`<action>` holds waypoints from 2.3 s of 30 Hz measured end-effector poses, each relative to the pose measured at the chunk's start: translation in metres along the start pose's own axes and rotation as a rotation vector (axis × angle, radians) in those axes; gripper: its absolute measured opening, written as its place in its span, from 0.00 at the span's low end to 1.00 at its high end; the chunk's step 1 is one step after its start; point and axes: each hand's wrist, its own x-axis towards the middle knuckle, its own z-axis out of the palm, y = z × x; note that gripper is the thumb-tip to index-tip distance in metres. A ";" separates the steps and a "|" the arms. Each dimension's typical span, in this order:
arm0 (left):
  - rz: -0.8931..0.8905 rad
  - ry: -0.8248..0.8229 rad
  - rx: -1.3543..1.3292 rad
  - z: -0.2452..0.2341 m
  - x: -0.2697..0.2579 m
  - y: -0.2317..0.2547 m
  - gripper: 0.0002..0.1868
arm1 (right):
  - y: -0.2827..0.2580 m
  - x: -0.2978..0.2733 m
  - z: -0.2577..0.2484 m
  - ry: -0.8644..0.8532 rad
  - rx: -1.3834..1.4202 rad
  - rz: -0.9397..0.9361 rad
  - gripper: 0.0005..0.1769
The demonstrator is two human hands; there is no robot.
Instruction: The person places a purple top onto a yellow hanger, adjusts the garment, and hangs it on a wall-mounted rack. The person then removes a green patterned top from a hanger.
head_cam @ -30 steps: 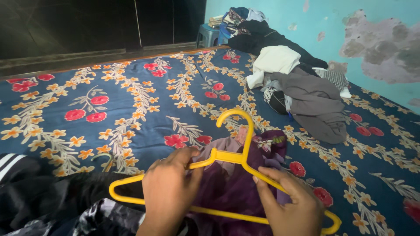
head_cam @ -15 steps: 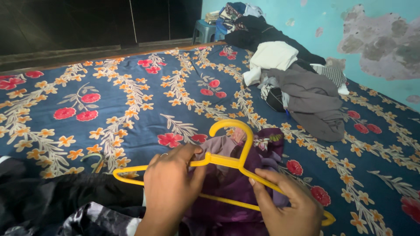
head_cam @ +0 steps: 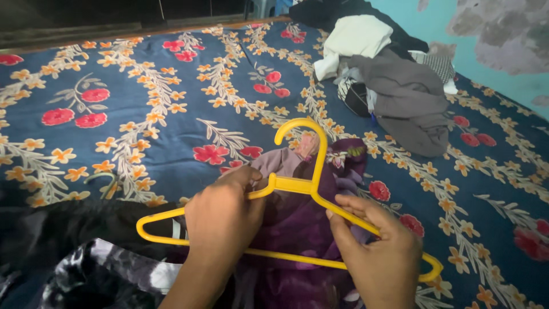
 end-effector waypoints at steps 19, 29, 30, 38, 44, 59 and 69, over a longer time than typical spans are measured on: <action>0.151 -0.116 0.045 0.056 0.002 -0.019 0.19 | 0.021 0.000 0.011 0.024 -0.078 0.060 0.13; 0.132 -0.188 -0.039 0.073 0.010 -0.025 0.16 | 0.023 0.000 0.014 0.046 -0.058 0.121 0.14; 0.106 -0.204 -0.034 0.073 0.010 -0.024 0.16 | 0.023 -0.001 0.014 0.047 -0.051 0.113 0.14; 0.107 -0.199 -0.042 0.069 0.012 -0.022 0.14 | 0.025 0.001 0.014 0.047 -0.043 0.104 0.13; 0.178 -0.018 -0.021 0.065 0.012 -0.018 0.10 | 0.021 0.001 0.013 0.042 0.006 0.163 0.13; 0.265 0.155 -0.015 -0.008 0.010 0.018 0.09 | -0.011 0.001 -0.013 -0.011 0.096 0.008 0.18; 0.443 0.303 0.147 -0.118 0.005 0.041 0.13 | -0.071 -0.016 -0.025 -0.078 0.215 -0.164 0.16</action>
